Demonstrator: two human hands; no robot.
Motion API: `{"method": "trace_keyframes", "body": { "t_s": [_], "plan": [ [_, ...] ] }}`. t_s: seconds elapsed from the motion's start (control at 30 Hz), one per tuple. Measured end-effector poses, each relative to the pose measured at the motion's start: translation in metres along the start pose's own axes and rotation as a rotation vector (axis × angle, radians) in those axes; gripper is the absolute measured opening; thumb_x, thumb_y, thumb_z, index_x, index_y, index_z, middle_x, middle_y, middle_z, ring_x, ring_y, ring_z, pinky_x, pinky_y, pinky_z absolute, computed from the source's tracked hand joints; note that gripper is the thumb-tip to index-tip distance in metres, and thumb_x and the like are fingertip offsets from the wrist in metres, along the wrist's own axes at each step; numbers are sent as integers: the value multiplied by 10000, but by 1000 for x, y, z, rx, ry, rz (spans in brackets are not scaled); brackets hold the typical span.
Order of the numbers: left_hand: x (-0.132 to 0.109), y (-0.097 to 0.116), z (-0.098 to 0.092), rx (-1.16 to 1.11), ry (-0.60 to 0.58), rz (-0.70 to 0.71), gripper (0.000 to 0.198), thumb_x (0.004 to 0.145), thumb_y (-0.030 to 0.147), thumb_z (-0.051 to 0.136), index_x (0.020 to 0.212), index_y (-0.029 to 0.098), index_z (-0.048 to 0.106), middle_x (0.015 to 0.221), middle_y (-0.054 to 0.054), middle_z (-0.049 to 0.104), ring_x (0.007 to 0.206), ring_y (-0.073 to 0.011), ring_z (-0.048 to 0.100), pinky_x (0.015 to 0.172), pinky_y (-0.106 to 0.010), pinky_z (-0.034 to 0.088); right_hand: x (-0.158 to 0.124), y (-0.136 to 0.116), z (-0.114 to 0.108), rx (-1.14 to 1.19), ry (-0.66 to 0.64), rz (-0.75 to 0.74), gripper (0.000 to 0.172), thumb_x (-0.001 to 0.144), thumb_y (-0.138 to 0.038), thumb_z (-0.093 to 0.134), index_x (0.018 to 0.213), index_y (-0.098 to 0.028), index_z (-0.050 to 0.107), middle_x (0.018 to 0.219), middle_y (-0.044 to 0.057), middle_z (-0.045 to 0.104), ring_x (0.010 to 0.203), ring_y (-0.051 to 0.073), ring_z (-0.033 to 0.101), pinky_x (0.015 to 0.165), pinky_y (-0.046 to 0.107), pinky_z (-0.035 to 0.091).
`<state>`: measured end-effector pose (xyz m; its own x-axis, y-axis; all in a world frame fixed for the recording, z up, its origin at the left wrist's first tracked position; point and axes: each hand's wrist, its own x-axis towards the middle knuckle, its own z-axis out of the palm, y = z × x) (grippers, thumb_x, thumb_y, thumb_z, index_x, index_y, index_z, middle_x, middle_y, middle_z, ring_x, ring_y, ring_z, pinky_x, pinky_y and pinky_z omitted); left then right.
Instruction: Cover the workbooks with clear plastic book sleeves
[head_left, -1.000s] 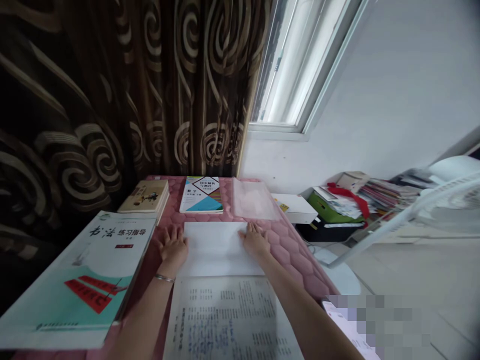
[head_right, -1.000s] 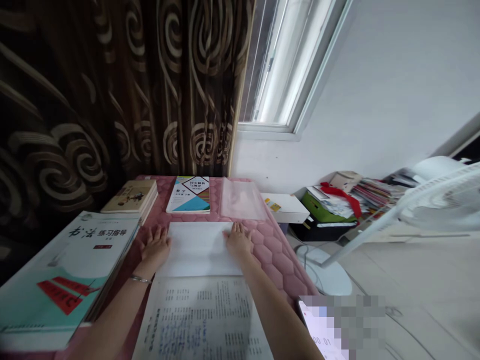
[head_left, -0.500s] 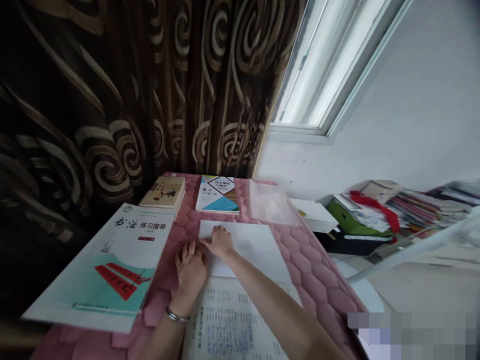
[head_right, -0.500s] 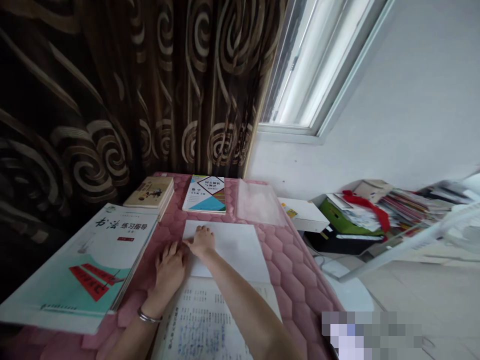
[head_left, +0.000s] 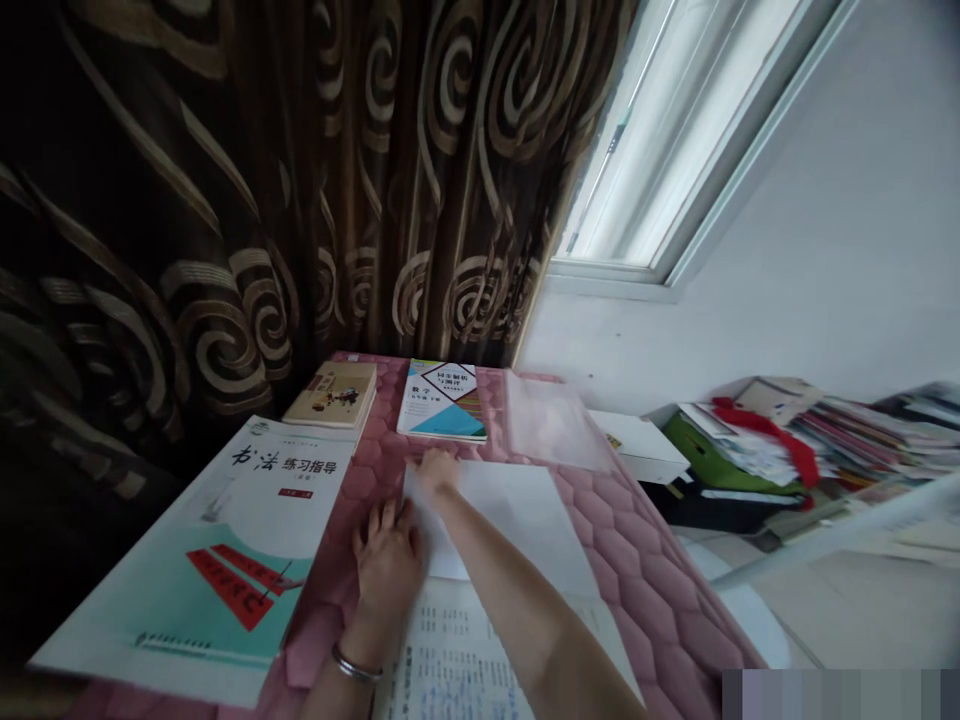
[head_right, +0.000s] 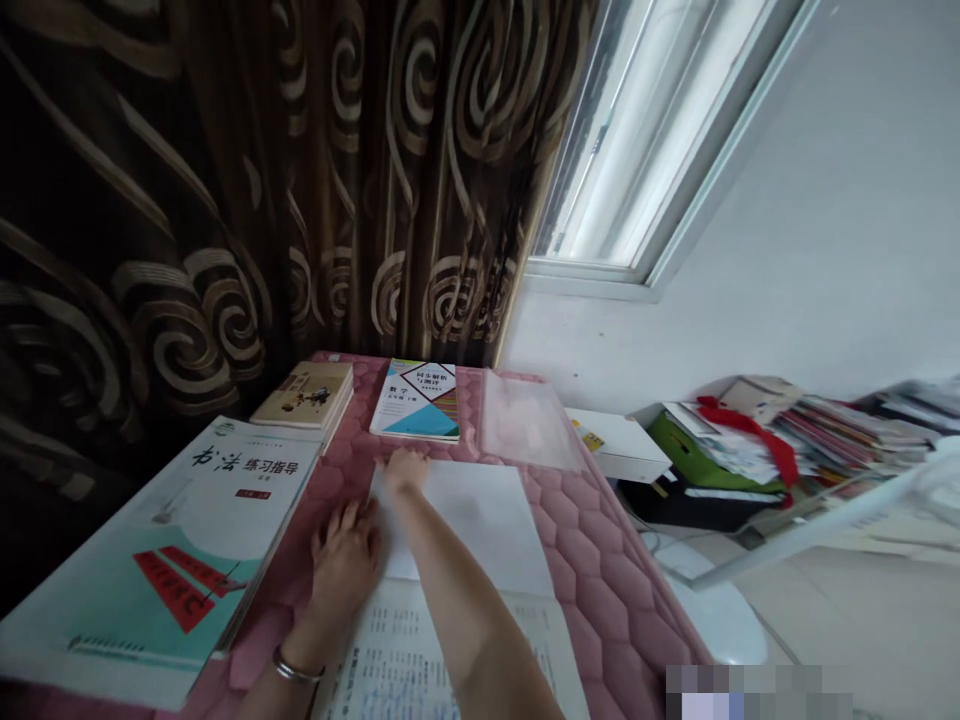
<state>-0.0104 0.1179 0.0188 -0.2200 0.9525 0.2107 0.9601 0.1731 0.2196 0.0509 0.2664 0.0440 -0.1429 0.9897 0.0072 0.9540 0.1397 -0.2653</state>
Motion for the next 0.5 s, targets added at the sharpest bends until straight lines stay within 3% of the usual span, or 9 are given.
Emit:
{"method": "trace_keyframes", "body": {
  "t_s": [0.13,0.33,0.43,0.5],
  "plan": [
    [3,-1,1,27,-27,-4,452,937,242,374,1346,264,566,1470,-52,496,1305,-284,447,1046,-566,373,-39,36,-2,-13,37,-1,412,908,-477,549,1077,-125,681,1103,184,693,1081,281,620,904,368,423],
    [4,-3,0,122,11,41,470,953,236,324,1366,251,548,1484,-82,475,1334,-294,426,1066,-583,347,-94,161,-39,-31,51,144,328,870,-487,600,882,-174,696,972,129,723,997,274,638,844,351,424],
    [9,20,-2,187,-37,63,519,900,89,324,1355,175,557,1509,-126,431,1417,-315,325,1134,-629,209,-114,206,-52,-17,69,226,294,877,-465,587,861,-191,694,971,108,722,1012,273,630,828,342,425],
    [12,55,-1,148,-125,153,573,854,8,311,1345,162,563,1532,-121,393,1441,-289,294,1167,-593,167,-119,220,-54,14,77,222,263,880,-429,585,871,-191,697,997,99,718,1032,269,621,842,335,417]
  ]
}}
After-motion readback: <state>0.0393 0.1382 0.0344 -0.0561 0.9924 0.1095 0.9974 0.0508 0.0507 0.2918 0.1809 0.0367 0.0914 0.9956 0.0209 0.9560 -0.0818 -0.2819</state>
